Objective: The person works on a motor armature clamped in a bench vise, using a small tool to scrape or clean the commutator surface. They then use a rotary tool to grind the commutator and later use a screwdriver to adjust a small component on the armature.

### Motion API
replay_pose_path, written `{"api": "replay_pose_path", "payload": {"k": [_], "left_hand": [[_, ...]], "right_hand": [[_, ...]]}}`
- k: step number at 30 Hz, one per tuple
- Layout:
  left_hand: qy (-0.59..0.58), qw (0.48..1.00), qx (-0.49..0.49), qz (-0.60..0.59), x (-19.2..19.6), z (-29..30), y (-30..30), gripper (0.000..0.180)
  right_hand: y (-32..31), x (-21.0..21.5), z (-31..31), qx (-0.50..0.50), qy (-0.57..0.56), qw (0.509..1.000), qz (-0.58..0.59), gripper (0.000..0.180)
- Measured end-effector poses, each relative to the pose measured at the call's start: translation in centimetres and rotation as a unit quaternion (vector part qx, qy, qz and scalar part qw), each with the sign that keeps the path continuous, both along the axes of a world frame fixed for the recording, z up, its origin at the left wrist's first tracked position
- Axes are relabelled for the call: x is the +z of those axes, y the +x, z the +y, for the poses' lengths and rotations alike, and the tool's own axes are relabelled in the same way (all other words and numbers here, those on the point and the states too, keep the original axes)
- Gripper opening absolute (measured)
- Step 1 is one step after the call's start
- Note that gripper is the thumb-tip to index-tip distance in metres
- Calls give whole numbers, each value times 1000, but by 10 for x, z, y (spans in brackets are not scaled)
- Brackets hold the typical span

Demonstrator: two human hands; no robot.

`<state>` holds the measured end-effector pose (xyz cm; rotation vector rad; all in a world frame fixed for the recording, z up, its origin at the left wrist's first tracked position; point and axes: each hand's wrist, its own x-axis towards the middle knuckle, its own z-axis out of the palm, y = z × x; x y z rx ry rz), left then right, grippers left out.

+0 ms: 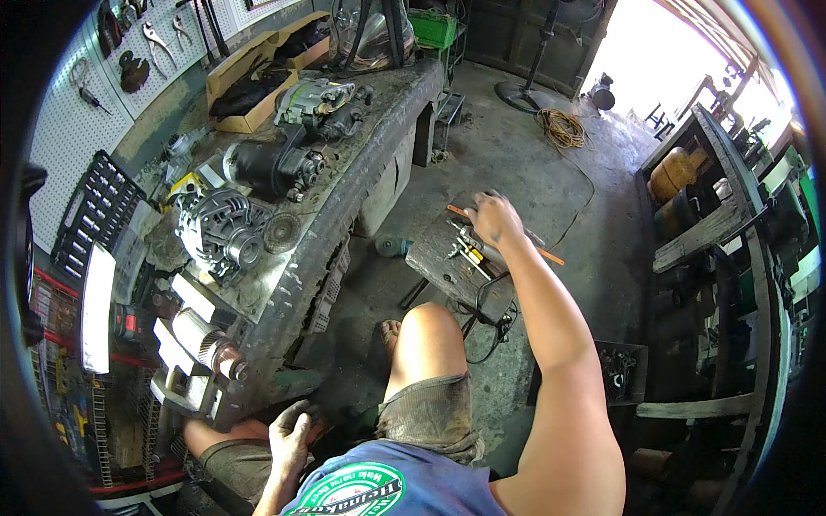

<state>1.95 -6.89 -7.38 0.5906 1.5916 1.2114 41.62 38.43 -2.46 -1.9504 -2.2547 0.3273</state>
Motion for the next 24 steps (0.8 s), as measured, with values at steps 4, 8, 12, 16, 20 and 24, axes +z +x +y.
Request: {"api": "replay_pose_path", "payload": {"k": [4, 8, 12, 16, 20, 24], "left_hand": [[16, 1000, -8, 16, 5, 11, -2, 37], [41, 996, -67, 46, 15, 26, 3, 35], [68, 990, -112, 42, 26, 30, 8, 36], [99, 988, -107, 52, 34, 18, 3, 36], [84, 994, -67, 6, 45, -3, -1, 38], [80, 993, -87, -18, 59, -5, 7, 38]], "right_hand": [[8, 22, -66, 18, -60, 994, -95, 62], [19, 12, -85, -14, -70, 997, -41, 76], [28, 8, -88, 0, -44, 999, -10, 75], [30, 46, -122, -6, -4, 1000, 11, 72], [31, 105, -198, -19, -67, 991, 113, 48], [-6, 106, -289, 77, -150, 935, 311, 33]]}}
